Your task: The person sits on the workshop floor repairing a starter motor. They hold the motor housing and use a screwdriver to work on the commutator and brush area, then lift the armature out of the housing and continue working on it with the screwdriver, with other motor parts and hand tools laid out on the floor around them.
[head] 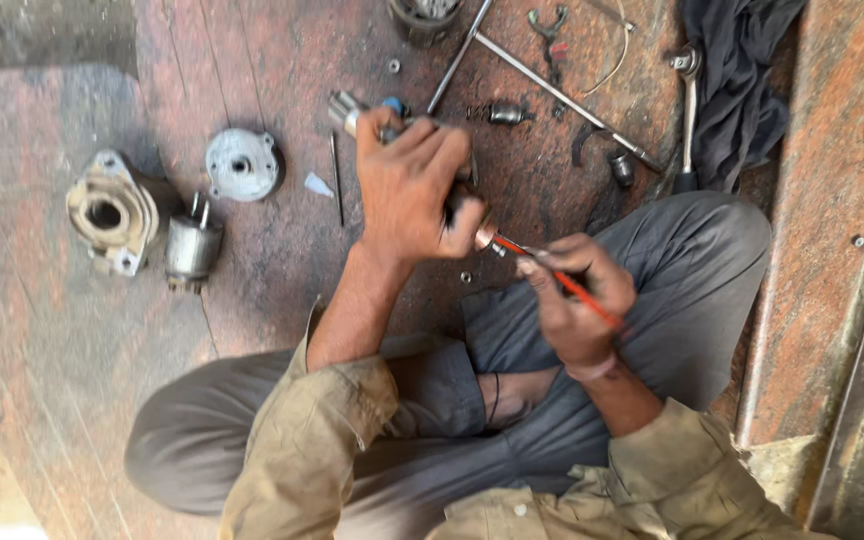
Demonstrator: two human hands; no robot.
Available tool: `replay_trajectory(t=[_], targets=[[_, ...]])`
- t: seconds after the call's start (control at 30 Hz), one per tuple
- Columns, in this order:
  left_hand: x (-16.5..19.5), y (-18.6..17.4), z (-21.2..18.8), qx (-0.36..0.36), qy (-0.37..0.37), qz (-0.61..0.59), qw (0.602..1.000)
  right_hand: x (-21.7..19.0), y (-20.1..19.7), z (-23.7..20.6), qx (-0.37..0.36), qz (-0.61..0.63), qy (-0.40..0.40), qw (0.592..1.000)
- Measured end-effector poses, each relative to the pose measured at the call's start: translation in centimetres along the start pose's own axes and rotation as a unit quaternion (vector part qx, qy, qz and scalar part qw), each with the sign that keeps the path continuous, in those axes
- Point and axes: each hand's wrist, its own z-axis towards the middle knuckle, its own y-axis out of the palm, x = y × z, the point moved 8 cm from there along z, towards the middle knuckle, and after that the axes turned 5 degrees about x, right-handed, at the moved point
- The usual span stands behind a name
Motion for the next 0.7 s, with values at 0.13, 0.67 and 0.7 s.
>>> replay_trajectory(t=[0.13,0.67,0.7], targets=[[0.3,-0.2,-0.4,0.012,0.024,-0.004,1.0,2.4,-0.2,0.1,0.008,0.122,0.144,0.982],[0.3,0.8,0.7,-0.084,-0.057,0.061,0.993,-3.2,0.7,2.8,-0.12,-0.124,-0.026,0.985],[0.2,1.0,0.8,-0.084,-0.058,0.072,0.992,-3.3,0.7,2.9,-0.125,-0.132,-0.025,0.983]])
